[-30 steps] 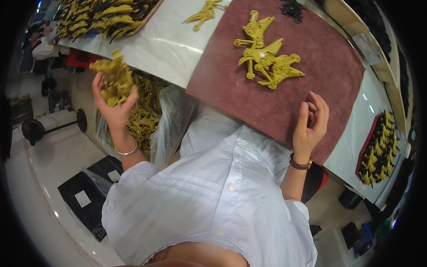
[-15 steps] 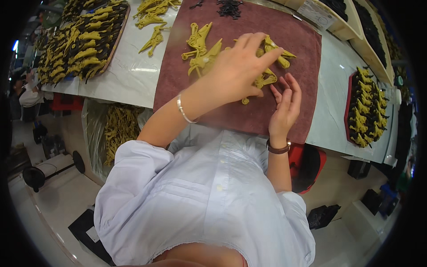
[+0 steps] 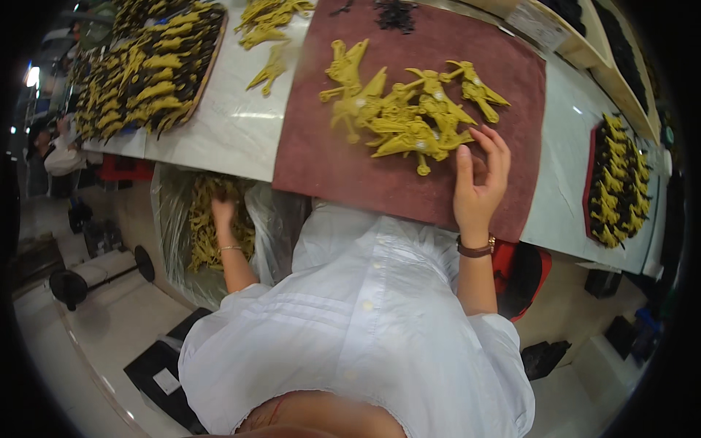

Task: The person assembles plastic toy motorcycle components by hand at a manufacturing workbench, taking plastic wheels from component bins and attaching them to toy motorcycle bodies.

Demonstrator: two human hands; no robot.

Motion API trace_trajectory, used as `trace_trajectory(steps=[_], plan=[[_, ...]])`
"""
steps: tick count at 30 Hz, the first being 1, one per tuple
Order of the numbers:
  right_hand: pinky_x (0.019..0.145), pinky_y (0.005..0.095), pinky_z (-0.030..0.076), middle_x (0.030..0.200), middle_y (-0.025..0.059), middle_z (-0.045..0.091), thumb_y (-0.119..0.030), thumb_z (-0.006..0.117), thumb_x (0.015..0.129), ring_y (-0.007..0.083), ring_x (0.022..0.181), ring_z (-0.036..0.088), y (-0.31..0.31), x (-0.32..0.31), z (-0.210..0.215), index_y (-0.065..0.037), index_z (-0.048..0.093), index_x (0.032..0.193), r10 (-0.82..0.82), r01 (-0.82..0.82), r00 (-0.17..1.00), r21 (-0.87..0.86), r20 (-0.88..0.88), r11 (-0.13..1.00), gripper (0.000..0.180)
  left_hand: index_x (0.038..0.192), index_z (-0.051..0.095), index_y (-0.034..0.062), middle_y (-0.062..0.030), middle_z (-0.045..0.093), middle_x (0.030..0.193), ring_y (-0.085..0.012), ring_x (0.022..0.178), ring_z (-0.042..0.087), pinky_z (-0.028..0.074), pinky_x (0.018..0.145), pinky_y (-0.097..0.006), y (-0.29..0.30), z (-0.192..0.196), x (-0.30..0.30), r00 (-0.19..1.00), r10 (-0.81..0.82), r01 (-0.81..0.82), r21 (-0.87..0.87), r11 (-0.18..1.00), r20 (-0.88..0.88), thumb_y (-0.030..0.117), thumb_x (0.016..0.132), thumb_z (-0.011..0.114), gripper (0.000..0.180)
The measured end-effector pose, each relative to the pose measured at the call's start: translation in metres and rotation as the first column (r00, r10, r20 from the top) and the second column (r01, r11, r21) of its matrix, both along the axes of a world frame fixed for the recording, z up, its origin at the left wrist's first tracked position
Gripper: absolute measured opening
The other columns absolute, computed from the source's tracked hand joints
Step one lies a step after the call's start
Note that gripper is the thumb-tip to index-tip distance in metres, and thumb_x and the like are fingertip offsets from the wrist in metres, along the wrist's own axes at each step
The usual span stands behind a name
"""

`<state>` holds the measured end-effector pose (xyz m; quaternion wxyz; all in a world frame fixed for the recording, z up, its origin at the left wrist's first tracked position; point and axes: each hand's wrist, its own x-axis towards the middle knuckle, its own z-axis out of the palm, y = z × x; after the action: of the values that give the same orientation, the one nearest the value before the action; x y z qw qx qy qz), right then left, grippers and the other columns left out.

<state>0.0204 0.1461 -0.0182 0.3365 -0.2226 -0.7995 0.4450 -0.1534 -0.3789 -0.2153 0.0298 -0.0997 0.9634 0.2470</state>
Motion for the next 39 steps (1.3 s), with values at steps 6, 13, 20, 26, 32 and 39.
trace_trajectory(steps=[6,13,20,26,32,39], plan=[[0.088,0.0304,0.053,0.128,0.0115,0.049,-0.009,0.057,0.094,0.0200,0.117,0.051,-0.002,-0.001,-0.009,0.001,0.059,0.117,0.009,-0.010,1.000,-0.047,-0.010,0.999,0.025,0.134,0.047,0.0012,-0.0216,0.055,0.129,-0.0351,0.122,0.052,0.042,0.099,-0.039,-0.011,-0.093,0.050,0.986,0.030,-0.066,0.224,0.972,0.162,0.031,0.081,0.068,0.064],[0.087,0.0314,0.054,0.128,0.0141,0.050,-0.008,0.054,0.096,0.0200,0.112,0.055,0.001,0.000,-0.012,0.004,0.054,0.121,0.005,-0.008,1.000,-0.114,-0.029,0.993,0.028,0.133,0.046,-0.0002,-0.0210,0.055,0.129,-0.0339,0.120,0.053,0.043,0.097,-0.039,0.030,-0.133,0.023,0.946,0.158,-0.228,0.234,0.945,0.284,0.026,0.081,0.068,0.062],[0.086,0.0314,0.055,0.126,0.0148,0.052,-0.006,0.054,0.095,0.0202,0.112,0.055,0.002,0.000,-0.013,0.005,0.054,0.120,-0.009,0.005,0.999,-0.110,-0.035,0.994,0.027,0.133,0.046,-0.0016,-0.0204,0.056,0.128,-0.0328,0.118,0.054,0.044,0.094,-0.039,0.028,-0.151,0.029,0.897,0.175,-0.296,0.257,0.920,0.406,0.022,0.082,0.068,0.060],[0.085,0.0312,0.055,0.127,0.0151,0.052,-0.007,0.054,0.095,0.0202,0.112,0.055,0.000,-0.002,-0.011,0.005,0.055,0.120,-0.010,0.007,1.000,-0.109,-0.022,0.994,0.027,0.132,0.046,-0.0028,-0.0199,0.056,0.128,-0.0318,0.116,0.055,0.046,0.092,-0.039,0.010,-0.162,0.015,0.844,0.177,-0.345,0.260,0.902,0.506,0.017,0.082,0.068,0.059],[0.085,0.0306,0.054,0.127,0.0147,0.052,-0.007,0.055,0.095,0.0196,0.112,0.055,0.003,0.000,-0.013,0.005,0.055,0.120,0.000,-0.002,1.000,-0.100,-0.027,0.995,0.027,0.132,0.046,-0.0035,-0.0194,0.056,0.127,-0.0310,0.115,0.056,0.046,0.091,-0.038,-0.021,-0.152,0.025,0.802,0.196,-0.386,0.238,0.891,0.565,0.014,0.082,0.068,0.058],[0.085,0.0310,0.054,0.127,0.0146,0.052,-0.006,0.055,0.095,0.0197,0.112,0.055,0.002,0.000,-0.011,0.005,0.055,0.120,0.001,-0.006,0.999,-0.120,-0.039,0.993,0.027,0.131,0.046,-0.0033,-0.0183,0.056,0.126,-0.0306,0.113,0.057,0.047,0.088,-0.038,0.020,-0.121,0.037,0.823,0.119,-0.260,0.182,0.948,0.556,0.012,0.081,0.070,0.057]])
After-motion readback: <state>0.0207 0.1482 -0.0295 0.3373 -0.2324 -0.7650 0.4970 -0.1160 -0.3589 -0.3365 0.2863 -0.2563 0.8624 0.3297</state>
